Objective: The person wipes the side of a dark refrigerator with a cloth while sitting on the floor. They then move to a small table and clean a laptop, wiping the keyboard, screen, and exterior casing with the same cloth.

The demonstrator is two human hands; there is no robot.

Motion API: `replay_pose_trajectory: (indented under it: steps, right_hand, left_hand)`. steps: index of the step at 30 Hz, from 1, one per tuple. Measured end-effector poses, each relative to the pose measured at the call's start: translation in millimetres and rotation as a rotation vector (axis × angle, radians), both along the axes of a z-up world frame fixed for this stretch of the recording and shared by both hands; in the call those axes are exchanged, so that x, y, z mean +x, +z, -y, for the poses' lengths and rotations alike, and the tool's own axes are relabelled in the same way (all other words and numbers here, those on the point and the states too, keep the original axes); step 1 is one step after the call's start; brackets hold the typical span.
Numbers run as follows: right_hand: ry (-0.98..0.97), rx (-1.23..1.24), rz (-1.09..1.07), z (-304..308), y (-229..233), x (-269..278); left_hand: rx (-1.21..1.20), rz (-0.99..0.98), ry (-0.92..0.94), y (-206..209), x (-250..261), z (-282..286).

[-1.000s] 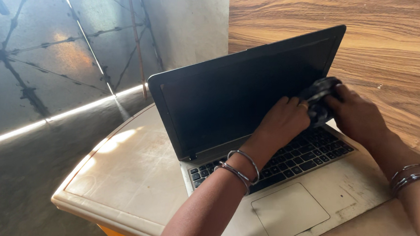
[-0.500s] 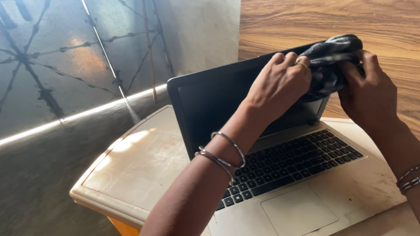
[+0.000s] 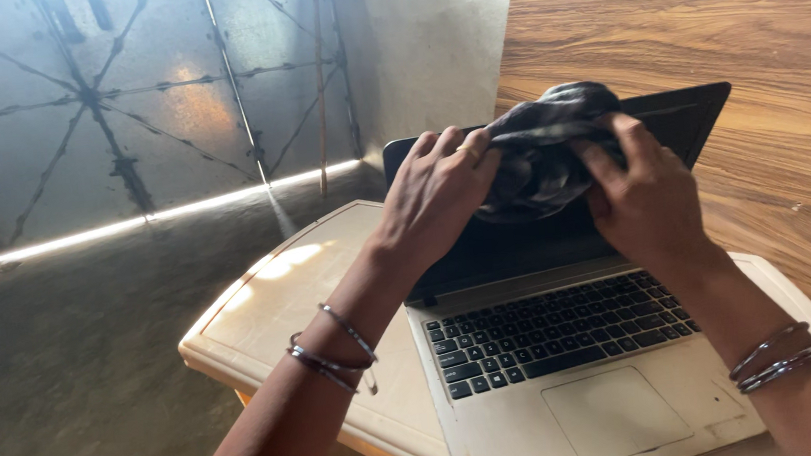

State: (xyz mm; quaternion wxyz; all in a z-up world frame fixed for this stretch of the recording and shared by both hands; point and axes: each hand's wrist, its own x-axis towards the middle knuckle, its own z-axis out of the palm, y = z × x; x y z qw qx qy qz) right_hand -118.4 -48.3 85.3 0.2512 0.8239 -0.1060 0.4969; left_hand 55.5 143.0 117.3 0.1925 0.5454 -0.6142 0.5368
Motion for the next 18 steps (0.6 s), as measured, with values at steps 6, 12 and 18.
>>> replay_pose_trajectory:
  steps: [6, 12, 18]
  right_hand:
    - [0.110, -0.081, -0.069, -39.5, -2.9, 29.0]
    - [0.167, -0.105, -0.158, -65.7, -15.1, 53.1]
    - [0.229, -0.099, -0.246, -80.3, -32.5, 68.7]
  left_hand:
    - [0.043, -0.094, 0.040, -27.9, 31.8, -45.1]
    - [0.037, -0.141, 0.088, -64.8, 56.2, -70.1]
    - [0.148, -0.214, 0.176, -101.3, 69.7, -86.5]
